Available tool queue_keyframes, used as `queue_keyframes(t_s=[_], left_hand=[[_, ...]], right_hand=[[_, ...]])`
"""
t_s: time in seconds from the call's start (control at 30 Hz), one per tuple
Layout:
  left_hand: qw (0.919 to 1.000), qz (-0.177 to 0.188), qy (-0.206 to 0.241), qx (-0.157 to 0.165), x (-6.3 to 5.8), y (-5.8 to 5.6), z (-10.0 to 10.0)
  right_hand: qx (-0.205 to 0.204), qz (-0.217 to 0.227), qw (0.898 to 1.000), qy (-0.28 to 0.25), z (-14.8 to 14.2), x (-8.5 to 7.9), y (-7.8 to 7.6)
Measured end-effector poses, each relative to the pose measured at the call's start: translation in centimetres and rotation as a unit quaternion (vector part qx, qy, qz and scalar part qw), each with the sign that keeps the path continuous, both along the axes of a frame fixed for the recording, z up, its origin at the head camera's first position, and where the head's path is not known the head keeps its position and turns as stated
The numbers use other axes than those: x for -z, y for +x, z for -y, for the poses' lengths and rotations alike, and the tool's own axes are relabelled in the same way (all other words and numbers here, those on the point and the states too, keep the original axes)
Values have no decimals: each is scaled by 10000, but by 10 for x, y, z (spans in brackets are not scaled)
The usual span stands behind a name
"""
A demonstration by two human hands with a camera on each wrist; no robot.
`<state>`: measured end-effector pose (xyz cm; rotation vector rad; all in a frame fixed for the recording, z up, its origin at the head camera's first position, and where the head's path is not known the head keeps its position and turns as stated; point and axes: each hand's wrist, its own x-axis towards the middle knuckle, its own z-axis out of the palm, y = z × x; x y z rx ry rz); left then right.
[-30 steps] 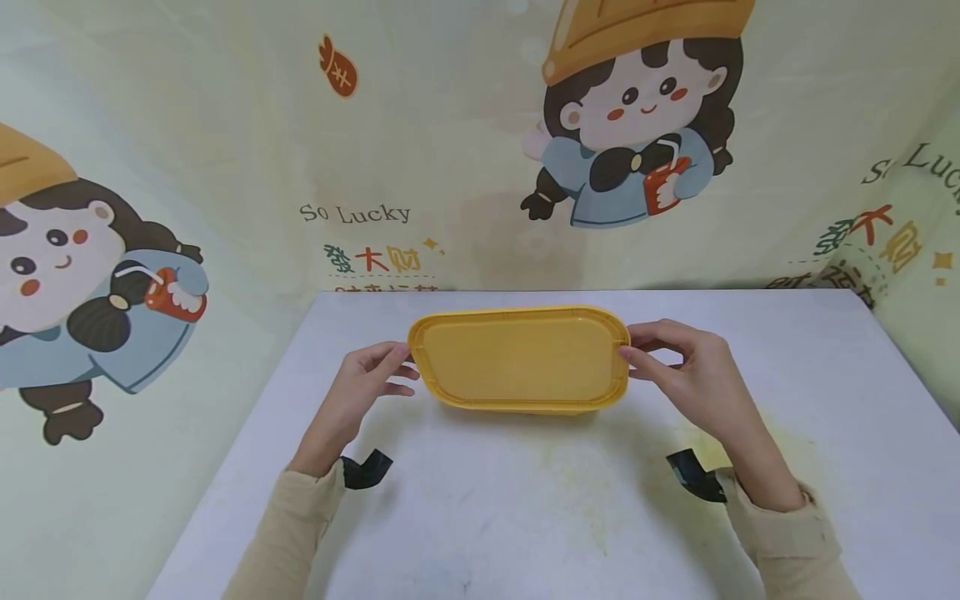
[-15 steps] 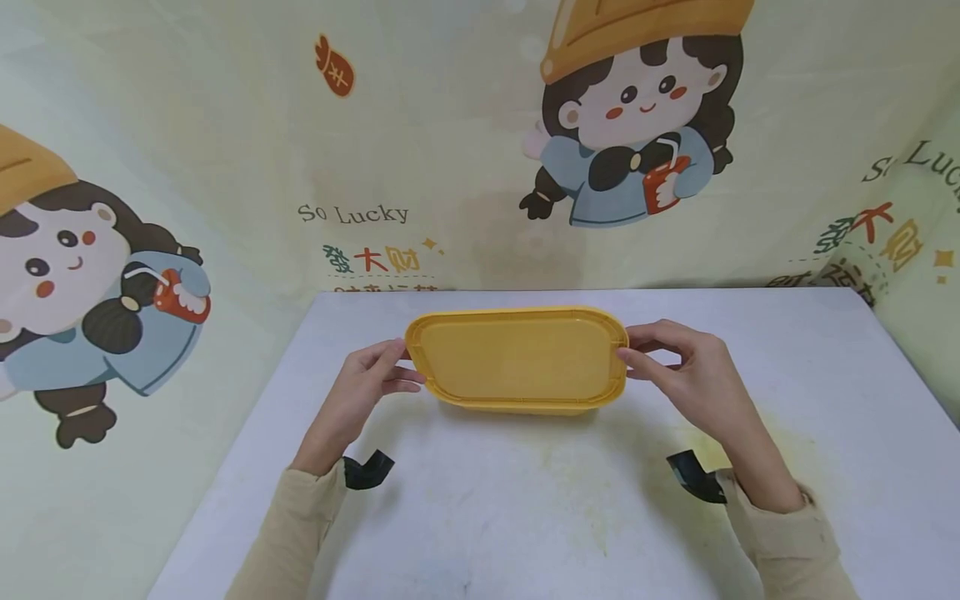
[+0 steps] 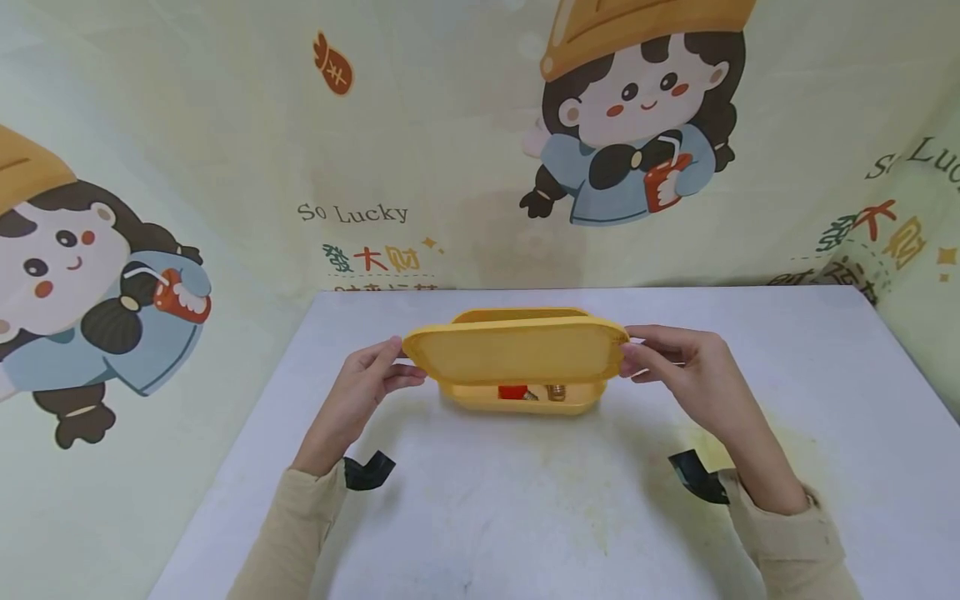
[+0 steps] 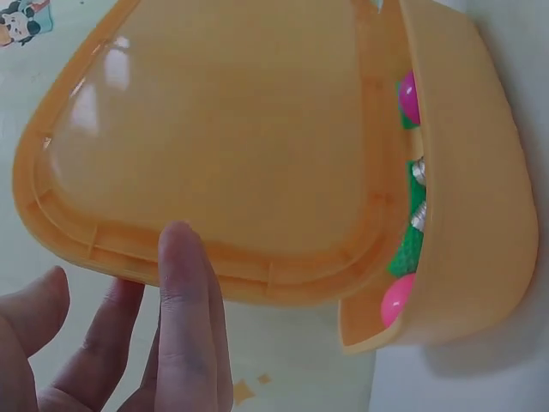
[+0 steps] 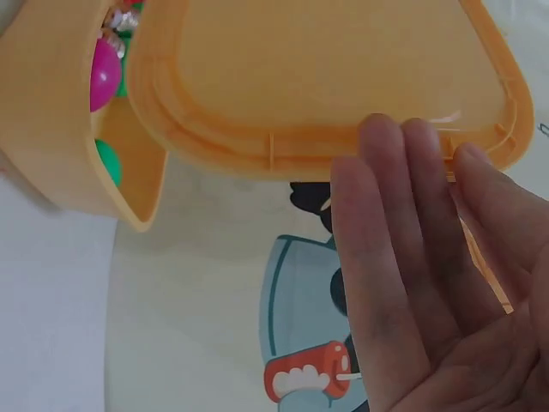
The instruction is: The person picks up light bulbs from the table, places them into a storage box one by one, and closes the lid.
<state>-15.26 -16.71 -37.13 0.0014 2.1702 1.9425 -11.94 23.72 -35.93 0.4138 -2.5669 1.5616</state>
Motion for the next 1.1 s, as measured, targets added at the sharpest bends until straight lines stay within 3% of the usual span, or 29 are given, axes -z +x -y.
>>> queue_keyframes(t_s=[0.33,0.63,0.87,1.1], left_hand=[[9996,-216,56,-143,2,-1,-3],[9996,-260,21,-142,5,-1,-2],[9993,-299,-8,-225,7,-1,-5],[9982,-442,-147,-376,10,-4,-6]], right_hand=[[-604,59,9981,-52,-1,1,1],[-162,336,9993,-1,3,4,0],[-267,314,9991,-68,3,9,-3],[-74,388,9987,331,4,14,-5]])
